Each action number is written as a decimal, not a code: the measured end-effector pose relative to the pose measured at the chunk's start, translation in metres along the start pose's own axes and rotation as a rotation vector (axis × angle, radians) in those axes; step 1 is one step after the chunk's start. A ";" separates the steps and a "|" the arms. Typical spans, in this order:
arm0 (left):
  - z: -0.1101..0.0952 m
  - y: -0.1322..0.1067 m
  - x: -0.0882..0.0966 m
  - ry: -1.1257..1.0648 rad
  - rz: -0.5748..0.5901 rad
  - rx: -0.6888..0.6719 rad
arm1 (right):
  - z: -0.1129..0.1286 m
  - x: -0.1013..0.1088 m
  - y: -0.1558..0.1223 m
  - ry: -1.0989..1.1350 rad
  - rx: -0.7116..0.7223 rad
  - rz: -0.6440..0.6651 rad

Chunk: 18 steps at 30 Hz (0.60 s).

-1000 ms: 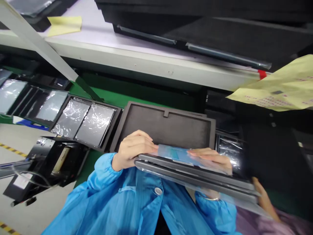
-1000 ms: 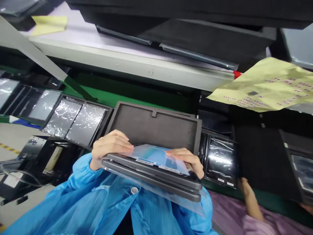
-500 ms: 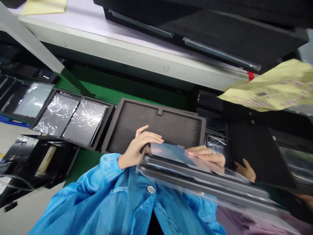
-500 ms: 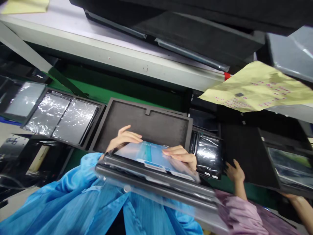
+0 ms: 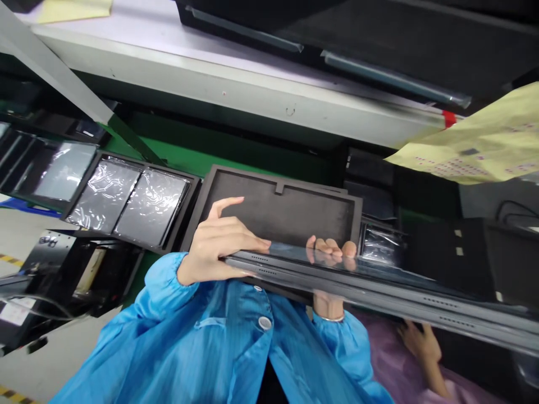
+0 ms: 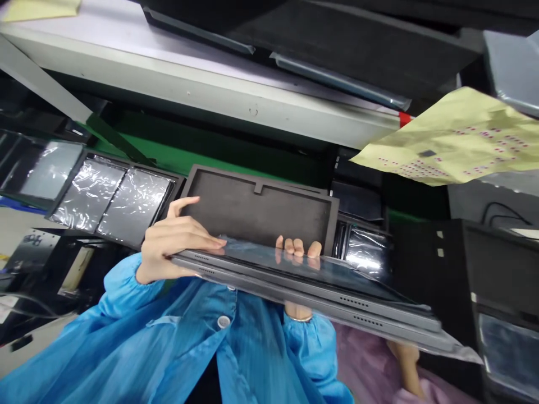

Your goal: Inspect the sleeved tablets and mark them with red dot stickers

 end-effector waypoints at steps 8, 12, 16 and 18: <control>-0.012 0.006 0.001 0.035 0.055 -0.034 | -0.001 -0.007 -0.007 0.269 -0.153 -0.188; -0.005 -0.001 -0.005 -0.029 0.122 -0.064 | -0.008 -0.001 -0.006 0.212 -0.100 -0.204; 0.020 -0.020 -0.024 -0.216 -0.008 0.305 | -0.003 0.032 0.017 0.114 0.070 -0.188; 0.033 -0.031 -0.040 -0.505 -0.143 0.690 | 0.011 0.057 0.032 0.031 0.113 -0.136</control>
Point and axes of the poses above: each hand's wrist, its own y-axis towards the middle knuckle, its own x-axis out of the back of the hand, z = x × y, the point moved 3 cm from there along y, towards the middle knuckle, and after that the axes turned 7 degrees about y, right-handed, at the moved point
